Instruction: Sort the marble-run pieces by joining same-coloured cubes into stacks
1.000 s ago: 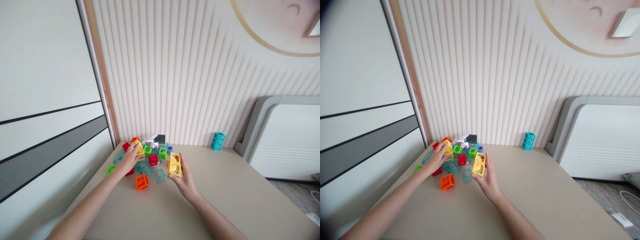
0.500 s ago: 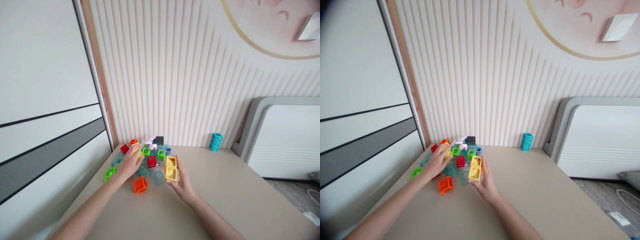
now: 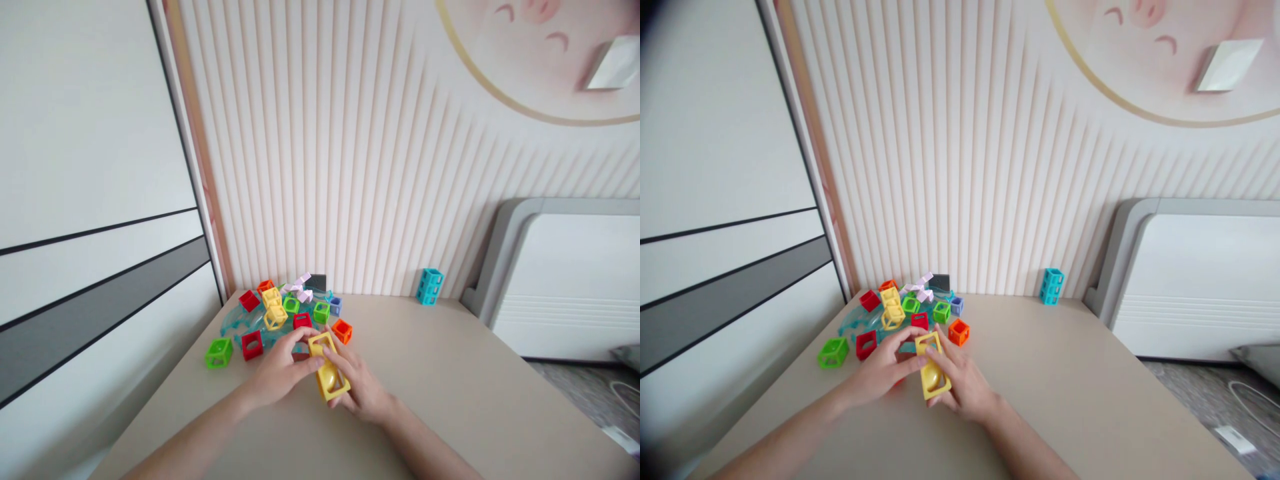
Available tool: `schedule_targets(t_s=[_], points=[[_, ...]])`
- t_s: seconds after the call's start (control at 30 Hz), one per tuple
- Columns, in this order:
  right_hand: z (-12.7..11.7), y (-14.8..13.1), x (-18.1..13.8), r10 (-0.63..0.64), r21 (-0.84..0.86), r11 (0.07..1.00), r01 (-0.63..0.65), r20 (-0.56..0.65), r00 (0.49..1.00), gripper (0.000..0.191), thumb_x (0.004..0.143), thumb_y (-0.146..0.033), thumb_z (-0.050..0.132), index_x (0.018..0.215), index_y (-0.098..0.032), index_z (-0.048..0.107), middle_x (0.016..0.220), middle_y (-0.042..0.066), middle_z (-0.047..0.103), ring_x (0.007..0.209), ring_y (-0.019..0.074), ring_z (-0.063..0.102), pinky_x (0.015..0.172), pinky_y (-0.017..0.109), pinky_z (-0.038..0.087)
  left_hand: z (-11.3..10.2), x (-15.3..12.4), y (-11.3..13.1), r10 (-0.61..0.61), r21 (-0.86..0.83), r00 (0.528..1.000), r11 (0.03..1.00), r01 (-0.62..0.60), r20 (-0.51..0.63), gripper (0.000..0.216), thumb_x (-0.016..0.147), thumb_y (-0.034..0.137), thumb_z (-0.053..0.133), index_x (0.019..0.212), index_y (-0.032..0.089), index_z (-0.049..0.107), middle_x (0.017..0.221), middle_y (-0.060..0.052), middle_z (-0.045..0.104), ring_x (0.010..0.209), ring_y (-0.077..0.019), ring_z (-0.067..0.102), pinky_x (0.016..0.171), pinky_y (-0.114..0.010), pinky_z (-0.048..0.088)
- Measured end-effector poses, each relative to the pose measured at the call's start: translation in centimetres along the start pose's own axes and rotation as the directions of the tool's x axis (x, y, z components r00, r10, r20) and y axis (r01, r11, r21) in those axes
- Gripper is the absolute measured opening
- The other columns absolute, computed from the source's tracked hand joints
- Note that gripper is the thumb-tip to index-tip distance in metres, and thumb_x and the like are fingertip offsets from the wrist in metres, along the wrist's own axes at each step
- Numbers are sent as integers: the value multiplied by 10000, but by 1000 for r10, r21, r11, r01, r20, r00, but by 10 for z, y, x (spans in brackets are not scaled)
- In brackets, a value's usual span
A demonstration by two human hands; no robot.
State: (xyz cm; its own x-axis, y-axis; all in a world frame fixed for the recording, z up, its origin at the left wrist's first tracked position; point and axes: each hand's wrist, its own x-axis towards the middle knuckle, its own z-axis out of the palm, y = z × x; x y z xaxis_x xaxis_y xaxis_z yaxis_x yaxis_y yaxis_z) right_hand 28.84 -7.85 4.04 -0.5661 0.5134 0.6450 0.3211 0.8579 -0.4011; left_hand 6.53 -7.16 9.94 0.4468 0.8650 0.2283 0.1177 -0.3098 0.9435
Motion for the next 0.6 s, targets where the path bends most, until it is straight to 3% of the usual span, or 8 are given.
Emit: schedule_targets(t_s=[0.13,0.27,0.33,0.4,0.43,0.5,0.57,0.6], points=[[-4,-6,4,-23,43,999,22,21,1000,568,936,-578,522,1438,-315,481,1626,93,252,1452,297,340,1100,450,407,-5,-4,2,-118,-78,992,990,115,-40,230,815,350,734,1001,215,733,1036,-67,717,1031,-245,636,905,-300,495],[0,-2,-1,-22,72,997,22,7,1000,513,925,-635,492,1324,-327,588,1551,90,417,1336,281,516,1035,438,467,-4,-10,5,-194,-241,980,954,178,-44,170,781,325,766,881,194,726,909,-51,716,865,-194,653,757,-252,506],[3,6,-5,7,72,997,-2,-79,997,526,936,-658,435,1315,-325,586,1466,100,530,1268,280,580,989,429,501,-11,-9,6,-247,-345,965,916,204,-86,194,765,343,772,856,183,711,879,-61,720,829,-193,672,743,-263,517],[3,17,-8,78,64,996,-64,-253,964,537,949,-657,398,1303,-298,583,1342,122,633,1207,288,620,945,430,525,-30,-6,5,-280,-390,941,901,188,-193,262,751,394,762,880,175,701,916,-83,732,859,-221,692,783,-306,533],[1,23,-8,148,61,989,-134,-354,923,525,954,-642,403,1286,-280,587,1279,131,667,1169,291,639,922,429,535,-44,-5,3,-267,-344,927,924,168,-265,303,756,434,741,905,174,697,934,-87,736,879,-234,694,803,-323,534],[-6,37,-7,339,77,932,-353,-526,780,479,955,-593,443,1247,-245,598,1177,138,699,1057,283,676,860,417,554,-78,-1,-1,-166,-60,897,986,154,-411,341,766,486,700,909,176,692,911,-71,742,887,-245,689,797,-317,523],[-16,55,-5,505,107,818,-565,-604,617,466,942,-558,479,1229,-209,595,1110,133,705,953,269,689,816,409,559,-113,1,-9,-58,244,863,948,206,-502,364,739,520,675,880,184,694,875,-50,746,849,-253,684,778,-318,516],[-21,64,-5,553,114,768,-630,-613,564,478,936,-556,479,1222,-190,592,1084,131,707,926,266,689,811,410,555,-128,1,-13,-39,331,849,910,248,-527,371,739,526,645,880,187,693,871,-48,750,831,-256,684,762,-319,513]])
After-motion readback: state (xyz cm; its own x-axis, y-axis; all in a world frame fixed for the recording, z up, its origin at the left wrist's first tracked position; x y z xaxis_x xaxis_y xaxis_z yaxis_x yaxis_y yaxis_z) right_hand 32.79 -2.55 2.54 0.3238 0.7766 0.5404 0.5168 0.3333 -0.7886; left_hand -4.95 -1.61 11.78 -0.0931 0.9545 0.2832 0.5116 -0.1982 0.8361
